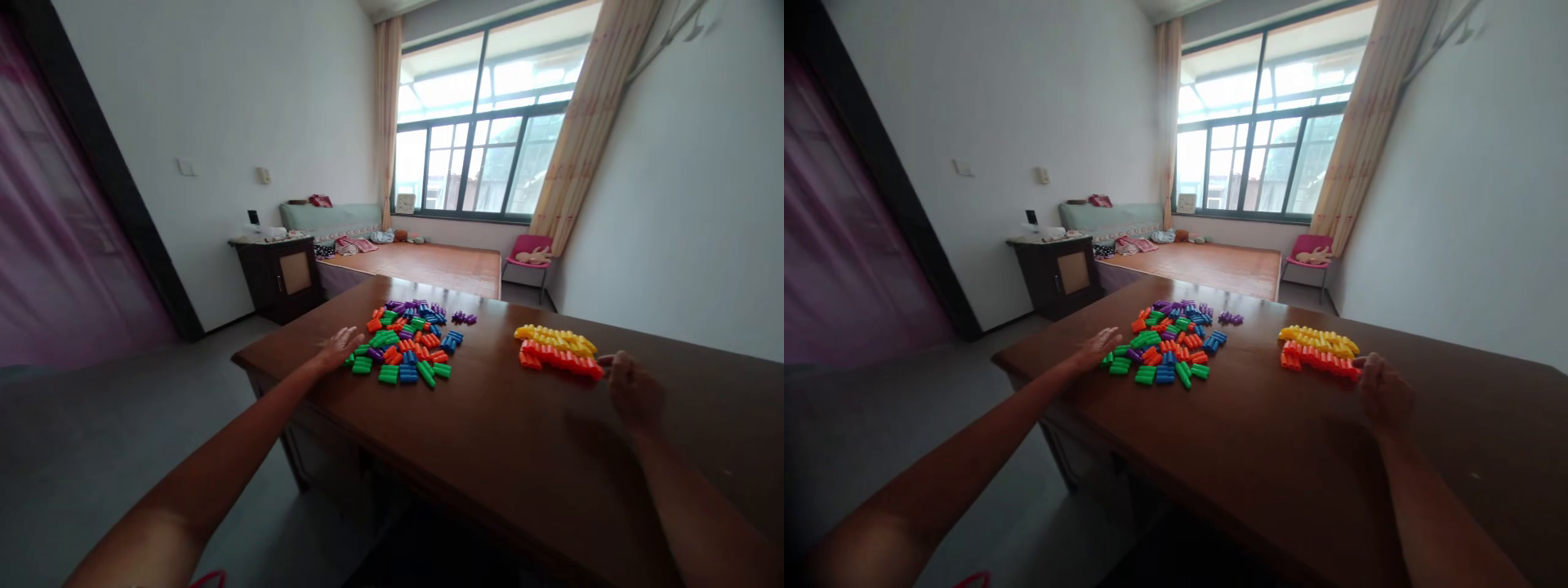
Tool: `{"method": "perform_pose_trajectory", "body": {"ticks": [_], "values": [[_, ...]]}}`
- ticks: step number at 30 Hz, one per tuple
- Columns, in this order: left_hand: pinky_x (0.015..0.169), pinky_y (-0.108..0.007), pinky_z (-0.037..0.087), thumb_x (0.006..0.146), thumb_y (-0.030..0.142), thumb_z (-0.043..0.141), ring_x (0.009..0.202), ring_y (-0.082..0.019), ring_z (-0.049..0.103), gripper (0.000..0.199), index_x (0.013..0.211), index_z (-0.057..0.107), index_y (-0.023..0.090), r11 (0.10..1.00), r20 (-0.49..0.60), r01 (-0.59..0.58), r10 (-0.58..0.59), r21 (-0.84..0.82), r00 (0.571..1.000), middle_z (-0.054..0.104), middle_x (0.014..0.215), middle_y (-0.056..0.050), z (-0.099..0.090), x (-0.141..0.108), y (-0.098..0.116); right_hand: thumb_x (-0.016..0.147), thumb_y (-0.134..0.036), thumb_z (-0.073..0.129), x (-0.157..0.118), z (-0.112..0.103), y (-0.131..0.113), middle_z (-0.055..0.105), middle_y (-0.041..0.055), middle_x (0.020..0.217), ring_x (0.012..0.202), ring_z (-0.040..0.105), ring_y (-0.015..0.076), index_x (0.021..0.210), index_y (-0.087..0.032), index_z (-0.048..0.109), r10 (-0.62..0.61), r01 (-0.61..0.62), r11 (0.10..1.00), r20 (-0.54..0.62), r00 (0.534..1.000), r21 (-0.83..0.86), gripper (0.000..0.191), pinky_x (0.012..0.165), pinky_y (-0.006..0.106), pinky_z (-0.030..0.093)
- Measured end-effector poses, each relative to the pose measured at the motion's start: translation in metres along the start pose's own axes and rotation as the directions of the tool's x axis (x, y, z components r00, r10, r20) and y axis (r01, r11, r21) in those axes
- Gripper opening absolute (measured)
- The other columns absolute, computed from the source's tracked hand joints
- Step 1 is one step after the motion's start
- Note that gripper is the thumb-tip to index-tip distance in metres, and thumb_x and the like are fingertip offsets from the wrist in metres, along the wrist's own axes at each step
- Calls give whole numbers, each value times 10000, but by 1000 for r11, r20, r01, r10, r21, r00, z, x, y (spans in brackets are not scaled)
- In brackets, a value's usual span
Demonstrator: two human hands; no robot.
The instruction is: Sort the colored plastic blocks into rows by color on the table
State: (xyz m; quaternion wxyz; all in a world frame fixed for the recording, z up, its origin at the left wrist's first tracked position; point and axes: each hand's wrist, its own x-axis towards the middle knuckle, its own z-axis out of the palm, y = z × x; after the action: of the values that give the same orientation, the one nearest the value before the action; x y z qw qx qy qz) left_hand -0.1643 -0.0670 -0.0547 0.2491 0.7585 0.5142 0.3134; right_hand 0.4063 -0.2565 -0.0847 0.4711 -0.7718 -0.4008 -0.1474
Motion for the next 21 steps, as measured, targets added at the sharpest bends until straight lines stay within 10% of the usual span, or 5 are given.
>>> {"method": "perform_pose_trajectory", "body": {"ticks": [4,10,17,21], "values": [[1185,-501,147,589,745,671,1449,-361,165,993,1447,397,326,973,193,-188,160,134,968,266,1568,-50,19,-12,-8,901,-560,301,-29,19,-74,712,134,910,808,650,302,890,-227,683,-232,223,973,230,945,64,507,760,470,485],[1165,-559,112,535,703,745,1438,-411,142,1081,1464,377,289,934,319,-330,274,136,907,297,1547,-104,59,0,27,812,-557,566,-111,78,-174,540,90,1376,1267,450,310,1345,-264,516,-569,506,815,551,611,281,610,1009,477,419],[1159,-558,112,666,679,667,1422,-372,231,816,1379,490,324,927,299,-374,349,29,888,386,1507,-75,109,25,47,869,-361,490,-117,123,-176,544,106,1361,1253,454,301,1252,-239,605,-532,496,839,521,667,221,419,1030,480,402],[1175,-441,173,782,642,574,1390,-295,330,537,1217,630,332,945,116,-326,322,13,940,449,1469,-28,95,71,47,871,-409,482,-105,120,-153,591,100,1295,1243,477,301,1230,-245,611,-530,473,848,417,739,241,415,1043,509,382]]}}
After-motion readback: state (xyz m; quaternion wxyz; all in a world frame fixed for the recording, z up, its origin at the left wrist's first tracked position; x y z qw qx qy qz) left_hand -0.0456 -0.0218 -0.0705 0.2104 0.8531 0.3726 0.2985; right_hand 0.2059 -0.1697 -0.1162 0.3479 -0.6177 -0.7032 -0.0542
